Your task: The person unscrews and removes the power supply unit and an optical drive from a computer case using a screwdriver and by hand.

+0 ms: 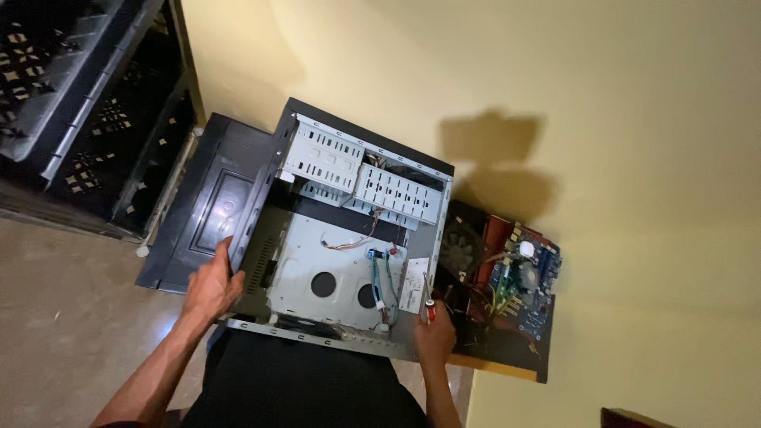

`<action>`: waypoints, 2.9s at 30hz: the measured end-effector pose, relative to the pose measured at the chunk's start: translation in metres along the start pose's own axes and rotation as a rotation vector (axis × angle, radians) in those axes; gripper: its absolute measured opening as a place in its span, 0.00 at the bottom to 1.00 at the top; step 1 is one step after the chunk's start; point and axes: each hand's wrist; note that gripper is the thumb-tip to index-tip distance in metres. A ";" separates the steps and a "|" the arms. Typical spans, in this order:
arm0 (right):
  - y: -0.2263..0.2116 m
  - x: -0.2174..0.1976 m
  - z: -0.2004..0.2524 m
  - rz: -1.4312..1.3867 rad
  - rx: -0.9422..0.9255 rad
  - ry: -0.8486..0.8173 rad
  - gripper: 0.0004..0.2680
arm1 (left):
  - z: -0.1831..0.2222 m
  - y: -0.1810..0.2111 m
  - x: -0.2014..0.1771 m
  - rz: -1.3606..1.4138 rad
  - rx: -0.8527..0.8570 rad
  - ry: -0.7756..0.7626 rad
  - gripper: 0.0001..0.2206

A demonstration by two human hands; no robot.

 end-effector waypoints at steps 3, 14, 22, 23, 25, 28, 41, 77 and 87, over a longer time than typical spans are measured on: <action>0.013 0.002 0.001 0.053 -0.086 0.067 0.10 | 0.012 0.018 -0.020 0.054 -0.035 -0.028 0.34; 0.003 -0.004 0.008 0.019 -0.096 0.090 0.08 | 0.010 0.006 -0.011 0.016 -0.055 -0.020 0.35; 0.015 0.006 0.006 -0.018 -0.017 0.018 0.09 | 0.002 0.019 0.013 -0.047 -0.031 -0.015 0.33; 0.018 0.012 0.003 -0.047 -0.050 0.033 0.09 | -0.004 0.021 0.025 -0.204 0.143 0.244 0.37; 0.026 0.022 -0.002 -0.075 -0.078 0.034 0.09 | -0.016 0.042 0.049 -0.369 0.309 0.495 0.41; 0.031 0.032 -0.006 -0.075 -0.053 0.085 0.13 | -0.044 0.091 0.105 -0.318 0.736 0.772 0.29; 0.031 0.040 -0.005 -0.215 -0.071 0.095 0.14 | -0.101 0.113 0.312 -1.173 1.167 -0.177 0.25; 0.135 -0.119 -0.185 -0.529 0.273 0.214 0.15 | -0.083 0.070 0.407 -0.778 0.636 -0.270 0.18; 0.144 -0.092 -0.138 -0.416 0.240 0.267 0.13 | -0.086 0.076 0.279 -0.174 0.577 -0.184 0.08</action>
Point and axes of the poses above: each hand's wrist, its own z-axis away from the middle knuckle, its own x-axis out of the palm, y = z × x, and after that the axes turned 4 degrees about z, right-handed
